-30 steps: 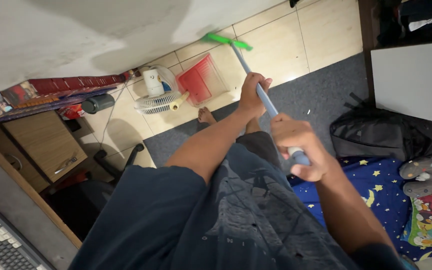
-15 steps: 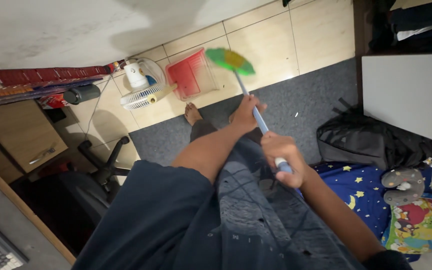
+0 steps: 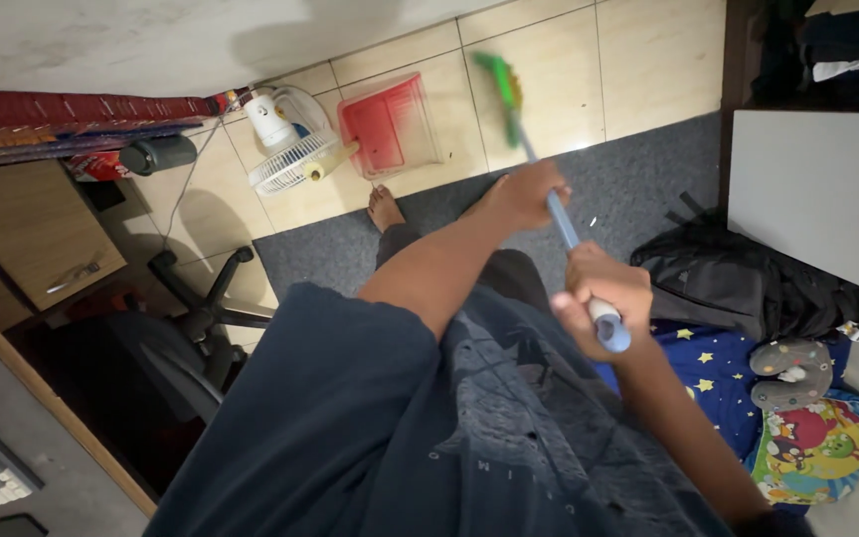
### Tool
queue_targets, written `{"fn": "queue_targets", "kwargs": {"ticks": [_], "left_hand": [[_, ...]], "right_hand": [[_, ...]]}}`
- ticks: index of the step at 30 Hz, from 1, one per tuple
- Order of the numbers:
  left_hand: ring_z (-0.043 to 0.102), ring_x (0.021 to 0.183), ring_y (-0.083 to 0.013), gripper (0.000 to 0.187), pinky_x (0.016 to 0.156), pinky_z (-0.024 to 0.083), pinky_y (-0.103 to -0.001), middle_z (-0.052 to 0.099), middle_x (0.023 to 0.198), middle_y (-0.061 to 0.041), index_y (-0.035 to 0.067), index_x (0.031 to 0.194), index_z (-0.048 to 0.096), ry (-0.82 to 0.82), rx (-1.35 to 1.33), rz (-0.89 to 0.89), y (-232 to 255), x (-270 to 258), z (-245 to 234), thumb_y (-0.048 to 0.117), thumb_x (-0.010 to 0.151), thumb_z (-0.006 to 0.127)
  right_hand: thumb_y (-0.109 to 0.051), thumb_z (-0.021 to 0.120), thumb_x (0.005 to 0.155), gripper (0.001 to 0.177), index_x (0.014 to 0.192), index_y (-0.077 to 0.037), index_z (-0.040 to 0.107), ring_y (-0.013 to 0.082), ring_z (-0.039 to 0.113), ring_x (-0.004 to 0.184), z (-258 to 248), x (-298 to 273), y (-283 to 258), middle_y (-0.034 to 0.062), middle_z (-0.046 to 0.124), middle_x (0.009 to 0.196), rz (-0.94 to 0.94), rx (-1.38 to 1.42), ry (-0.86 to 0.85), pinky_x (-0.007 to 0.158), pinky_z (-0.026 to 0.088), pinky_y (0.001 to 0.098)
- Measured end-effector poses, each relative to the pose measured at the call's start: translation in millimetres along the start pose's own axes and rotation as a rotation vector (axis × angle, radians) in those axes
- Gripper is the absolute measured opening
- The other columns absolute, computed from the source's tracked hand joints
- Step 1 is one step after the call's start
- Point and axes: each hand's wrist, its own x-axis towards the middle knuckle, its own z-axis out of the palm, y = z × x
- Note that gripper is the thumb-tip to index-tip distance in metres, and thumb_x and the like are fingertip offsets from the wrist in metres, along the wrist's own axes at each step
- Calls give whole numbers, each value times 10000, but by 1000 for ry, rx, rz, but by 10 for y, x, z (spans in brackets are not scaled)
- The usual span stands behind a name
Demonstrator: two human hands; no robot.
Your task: Sweeping various floor surfaces including a bedroom, balcony, and hallway using a broom and dustpan.
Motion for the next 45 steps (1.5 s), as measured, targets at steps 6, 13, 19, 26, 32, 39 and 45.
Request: {"fn": "queue_targets", "kwargs": {"ticks": [6,13,19,26,32,39,45], "left_hand": [[671,834,-347,90,739,538,-474,676,840,-98,134,790,704,89,14,-40,-239,-674,-621,219,814,684],[651,768,-397,248,684,519,-508,636,786,-175,77,690,646,-76,143,-68,49,-621,-833,258,835,735],[674,926,-434,428,803,533,-522,679,923,-225,28,1105,522,-259,62,-297,337,-596,-1000,149,770,759],[643,1093,-389,650,938,511,-484,653,1188,-207,112,1318,524,41,11,-303,-1,-909,-2112,126,711,755],[653,1042,-439,784,841,534,-528,638,1200,-261,64,1339,565,110,393,-1075,-1241,-1552,-3009,386,690,864],[772,729,-308,462,617,628,-412,782,979,-254,0,1189,659,-222,-9,-1371,-1732,-2000,-2678,215,781,643],[736,859,-347,542,762,582,-406,722,971,-269,-13,1199,667,-89,182,-1088,-1730,-2431,-2277,272,742,721]], "right_hand": [[-95,632,956,329,705,-70,422,166,498,596,362,14,1,43,513,698,1,307,106,722,454,368],[-396,815,834,566,1171,-40,532,352,418,1345,43,329,-114,239,512,1417,73,572,-415,1154,253,537],[-610,563,853,732,1458,-209,469,359,481,1303,572,169,1583,123,501,1455,1468,126,191,1026,345,618],[-331,566,1065,304,1033,-29,586,145,495,569,1183,-554,3495,52,521,741,1584,756,46,478,434,286],[-186,447,1012,359,1366,-129,465,138,464,459,864,-35,2327,71,548,678,1556,244,47,390,393,320],[-169,486,995,639,1609,-130,313,272,597,530,728,335,1475,199,634,734,1320,-387,-326,520,519,412],[-219,583,909,664,1532,-70,406,497,647,1015,976,368,1800,325,663,1140,816,-793,-503,895,507,551]]}}
